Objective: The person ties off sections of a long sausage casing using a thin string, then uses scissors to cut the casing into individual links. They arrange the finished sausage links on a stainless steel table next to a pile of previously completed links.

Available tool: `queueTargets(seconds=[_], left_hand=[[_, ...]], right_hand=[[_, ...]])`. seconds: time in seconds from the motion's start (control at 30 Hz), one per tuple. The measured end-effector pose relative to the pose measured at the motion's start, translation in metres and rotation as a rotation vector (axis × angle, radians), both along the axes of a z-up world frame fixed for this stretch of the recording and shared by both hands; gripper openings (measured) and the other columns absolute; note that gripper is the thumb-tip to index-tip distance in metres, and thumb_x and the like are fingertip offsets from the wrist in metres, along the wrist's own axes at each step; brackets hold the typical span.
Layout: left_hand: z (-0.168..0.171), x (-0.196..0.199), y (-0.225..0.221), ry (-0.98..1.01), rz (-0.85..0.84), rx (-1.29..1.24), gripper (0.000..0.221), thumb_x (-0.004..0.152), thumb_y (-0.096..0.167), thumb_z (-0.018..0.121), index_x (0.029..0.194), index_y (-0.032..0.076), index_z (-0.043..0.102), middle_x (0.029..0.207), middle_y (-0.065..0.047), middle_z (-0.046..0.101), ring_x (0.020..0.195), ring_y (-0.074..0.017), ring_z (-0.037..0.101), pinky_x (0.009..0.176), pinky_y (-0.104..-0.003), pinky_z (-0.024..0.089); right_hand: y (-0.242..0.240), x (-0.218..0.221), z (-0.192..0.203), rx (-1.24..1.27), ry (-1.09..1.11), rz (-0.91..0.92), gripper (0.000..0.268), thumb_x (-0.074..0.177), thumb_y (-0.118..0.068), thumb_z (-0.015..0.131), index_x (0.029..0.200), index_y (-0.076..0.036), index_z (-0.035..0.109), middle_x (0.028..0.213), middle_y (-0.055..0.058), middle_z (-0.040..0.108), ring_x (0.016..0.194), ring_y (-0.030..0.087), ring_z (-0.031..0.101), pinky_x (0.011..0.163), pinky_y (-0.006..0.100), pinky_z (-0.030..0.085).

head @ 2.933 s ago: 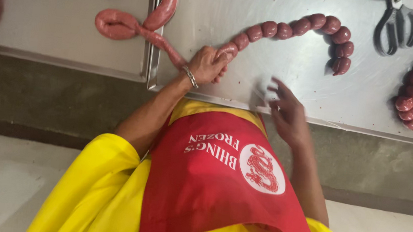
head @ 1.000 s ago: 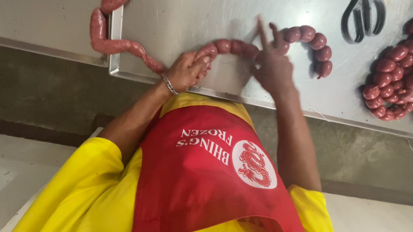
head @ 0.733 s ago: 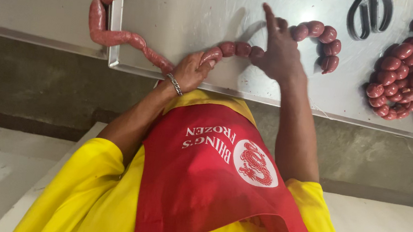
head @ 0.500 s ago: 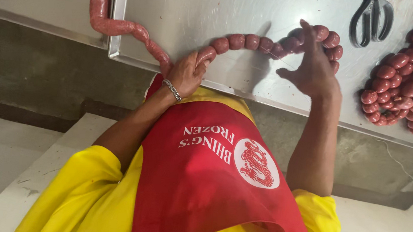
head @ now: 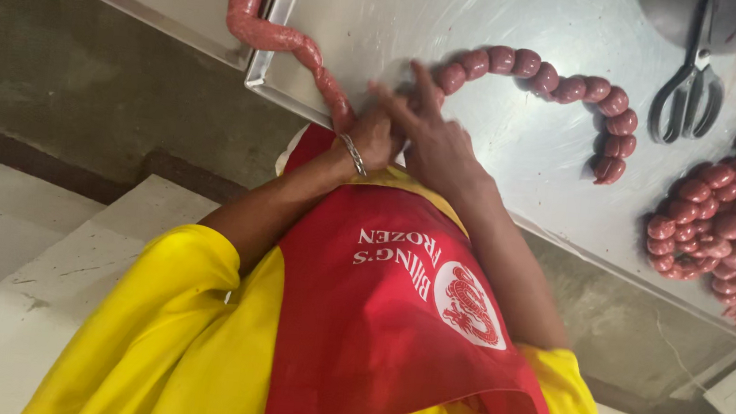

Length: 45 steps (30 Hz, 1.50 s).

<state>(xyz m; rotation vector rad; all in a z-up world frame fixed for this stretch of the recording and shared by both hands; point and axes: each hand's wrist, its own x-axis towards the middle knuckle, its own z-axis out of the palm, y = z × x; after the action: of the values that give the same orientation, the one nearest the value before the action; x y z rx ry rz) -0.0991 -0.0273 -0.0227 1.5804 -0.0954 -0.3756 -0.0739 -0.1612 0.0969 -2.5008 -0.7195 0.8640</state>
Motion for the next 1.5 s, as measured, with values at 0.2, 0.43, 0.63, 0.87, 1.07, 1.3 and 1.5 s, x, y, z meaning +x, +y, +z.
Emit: queueTargets(seconds=[0.2, 0.43, 0.63, 0.87, 1.07, 1.3, 1.5], left_hand=[[0.021, 0.001, -0.010, 0.364, 0.042, -0.407, 0.047, 0.107, 0.040, 0.056, 0.127, -0.001, 0.065, 0.078, -0.004, 0.059, 0.057, -0.0059, 0.050, 0.047, -0.024, 0.039], [0.017, 0.024, -0.015, 0.453, -0.212, -0.251, 0.046, 0.104, 0.042, 0.059, 0.108, -0.002, 0.071, 0.074, -0.002, 0.064, 0.051, -0.0065, 0.053, 0.045, -0.024, 0.042], [-0.008, 0.048, -0.050, -0.063, -0.110, 0.250, 0.059, 0.104, 0.050, 0.043, 0.092, 0.001, 0.074, 0.064, -0.012, 0.068, 0.059, -0.0253, 0.069, 0.059, -0.041, 0.053], [-0.039, 0.054, -0.050, 0.022, -0.055, 0.468, 0.074, 0.107, 0.053, 0.032, 0.065, 0.002, 0.066, 0.057, -0.019, 0.062, 0.061, -0.0377, 0.069, 0.065, -0.049, 0.053], [-0.032, 0.040, -0.032, 0.440, -0.135, -0.086, 0.052, 0.111, 0.043, 0.046, 0.081, 0.003, 0.058, 0.066, -0.003, 0.057, 0.055, -0.0148, 0.053, 0.052, -0.033, 0.045], [-0.002, 0.066, 0.008, 0.903, -0.323, -0.552, 0.022, 0.104, 0.026, 0.049, 0.092, 0.008, 0.055, 0.073, 0.003, 0.050, 0.061, -0.0091, 0.045, 0.057, -0.025, 0.041], [-0.012, 0.077, 0.003, 1.101, -0.234, -0.751, 0.024, 0.097, 0.023, 0.042, 0.074, 0.015, 0.042, 0.063, 0.003, 0.039, 0.054, -0.0106, 0.039, 0.053, -0.027, 0.038]], right_hand=[[-0.061, -0.046, 0.033, 0.468, 0.211, -0.656, 0.086, 0.089, 0.006, 0.060, 0.162, -0.013, 0.020, 0.169, 0.014, 0.039, 0.078, 0.027, 0.060, 0.067, 0.031, 0.052], [-0.108, -0.045, -0.007, 0.575, -0.243, -0.901, 0.079, 0.097, 0.008, 0.062, 0.166, -0.006, 0.025, 0.172, 0.017, 0.028, 0.155, 0.027, 0.038, 0.082, 0.027, 0.058], [-0.089, -0.038, 0.031, 0.394, -0.327, -0.338, 0.027, 0.086, 0.006, 0.069, 0.111, 0.000, 0.061, 0.157, 0.019, 0.047, 0.105, 0.026, 0.062, 0.076, 0.034, 0.059], [-0.115, -0.070, 0.027, 0.349, -0.230, -0.749, 0.036, 0.089, 0.011, 0.064, 0.124, 0.004, 0.067, 0.157, 0.026, 0.041, 0.106, 0.025, 0.067, 0.065, 0.032, 0.056], [-0.256, -0.159, 0.019, 1.473, -0.203, -1.304, 0.019, 0.107, -0.010, 0.052, 0.118, 0.000, 0.064, 0.115, 0.010, 0.063, 0.099, 0.018, 0.064, 0.083, 0.031, 0.054], [-0.243, -0.229, -0.016, 0.100, 0.454, -0.764, 0.020, 0.091, -0.015, 0.066, 0.106, -0.005, 0.074, 0.098, 0.008, 0.075, 0.078, 0.017, 0.061, 0.068, 0.030, 0.051], [-0.267, -0.294, -0.034, 0.950, 0.350, -1.437, 0.021, 0.099, -0.024, 0.066, 0.099, -0.004, 0.072, 0.093, 0.009, 0.067, 0.081, 0.018, 0.057, 0.071, 0.034, 0.047]])
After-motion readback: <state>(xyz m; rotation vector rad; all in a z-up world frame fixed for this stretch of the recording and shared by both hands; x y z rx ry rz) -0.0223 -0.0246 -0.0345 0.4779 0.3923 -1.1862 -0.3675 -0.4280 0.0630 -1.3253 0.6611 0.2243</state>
